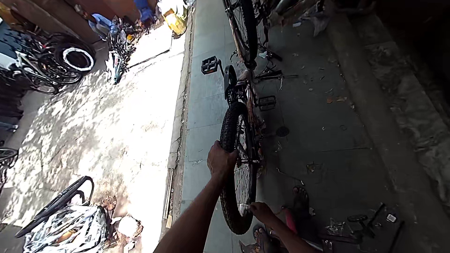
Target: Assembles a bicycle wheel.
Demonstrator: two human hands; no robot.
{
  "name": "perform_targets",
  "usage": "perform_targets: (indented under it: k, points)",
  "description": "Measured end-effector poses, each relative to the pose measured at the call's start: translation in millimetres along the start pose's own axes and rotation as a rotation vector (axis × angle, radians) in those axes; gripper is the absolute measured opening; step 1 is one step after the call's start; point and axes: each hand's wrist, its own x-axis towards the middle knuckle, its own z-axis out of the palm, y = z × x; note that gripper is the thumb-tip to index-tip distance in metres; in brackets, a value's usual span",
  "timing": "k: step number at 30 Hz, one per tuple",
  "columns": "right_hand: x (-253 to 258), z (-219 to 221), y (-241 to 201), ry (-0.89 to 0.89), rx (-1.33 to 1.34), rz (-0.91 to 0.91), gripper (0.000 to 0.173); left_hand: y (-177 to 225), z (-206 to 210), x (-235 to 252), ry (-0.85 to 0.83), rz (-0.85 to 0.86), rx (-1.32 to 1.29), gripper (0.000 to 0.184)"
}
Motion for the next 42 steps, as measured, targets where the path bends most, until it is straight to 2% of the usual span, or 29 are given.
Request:
perform_targets:
  k: [3, 5, 7, 9, 12, 13, 15, 18, 19, 23, 25, 27, 30, 31, 35, 37, 40, 42]
  points:
    - [-2, 8, 3, 0.094, 0.085, 0.042, 0.054, 3, -2, 2, -0.022, -0.011, 0.005, 0.047]
    - [2, 16, -2, 0.166, 0.057, 0.18, 0.062, -1, -2, 2, -0.022, -0.002, 0.004, 0.046]
    - [13, 15, -5, 0.149, 0.072, 0.296, 0.065, 0, -2, 3, -0.021, -0.002, 0.018, 0.046]
    - [21, 11, -1, 0.073, 0.15, 0.249, 0.065, 1, -3, 4, -0.027, -0.008, 0.035, 0.046]
    - [22, -7, 3, -0.136, 0.136, 0.016, 0.058, 2, -4, 7, -0.036, -0.003, 0.05, 0.048]
    - [20, -12, 3, -0.152, 0.106, -0.042, 0.053, 2, -4, 8, -0.038, -0.001, 0.052, 0.049]
    - [17, -16, -2, -0.03, 0.107, -0.02, 0.047, 4, -3, 9, -0.034, 0.0, 0.053, 0.05]
    - [25, -7, -8, 0.32, 0.33, 0.19, 0.045, 3, -5, 10, -0.029, 0.0, 0.052, 0.049]
    - [25, 0, -6, 0.328, 0.401, 0.211, 0.043, 1, -5, 9, -0.029, -0.003, 0.051, 0.049]
    - [7, 27, -8, 0.083, 0.635, 0.099, 0.054, 4, -3, 7, -0.017, -0.008, 0.076, 0.05]
    - [4, 40, -9, 0.1, 0.743, 0.065, 0.056, 5, -3, 7, -0.006, -0.015, 0.089, 0.05]
    - [6, 48, -11, 0.14, 0.78, 0.065, 0.051, 6, -2, 7, 0.006, -0.018, 0.097, 0.049]
    - [8, 51, -14, 0.131, 0.776, 0.066, 0.035, 4, -2, 7, 0.006, -0.013, 0.091, 0.049]
    - [10, 50, -15, 0.143, 0.744, 0.088, 0.034, 4, -3, 7, 0.003, -0.009, 0.083, 0.048]
    - [6, 42, -25, 0.305, 0.467, 0.325, 0.063, 2, -4, 3, -0.028, -0.014, 0.063, 0.049]
    - [1, 42, -27, 0.362, 0.374, 0.369, 0.068, -3, -1, -4, 0.007, 0.016, 0.02, 0.049]
    - [0, 49, -27, 0.42, 0.35, 0.347, 0.057, -4, 0, -7, 0.033, 0.028, 0.003, 0.05]
    - [-4, 57, -24, 0.368, 0.472, 0.316, 0.044, -4, 0, -7, 0.029, 0.021, 0.021, 0.05]
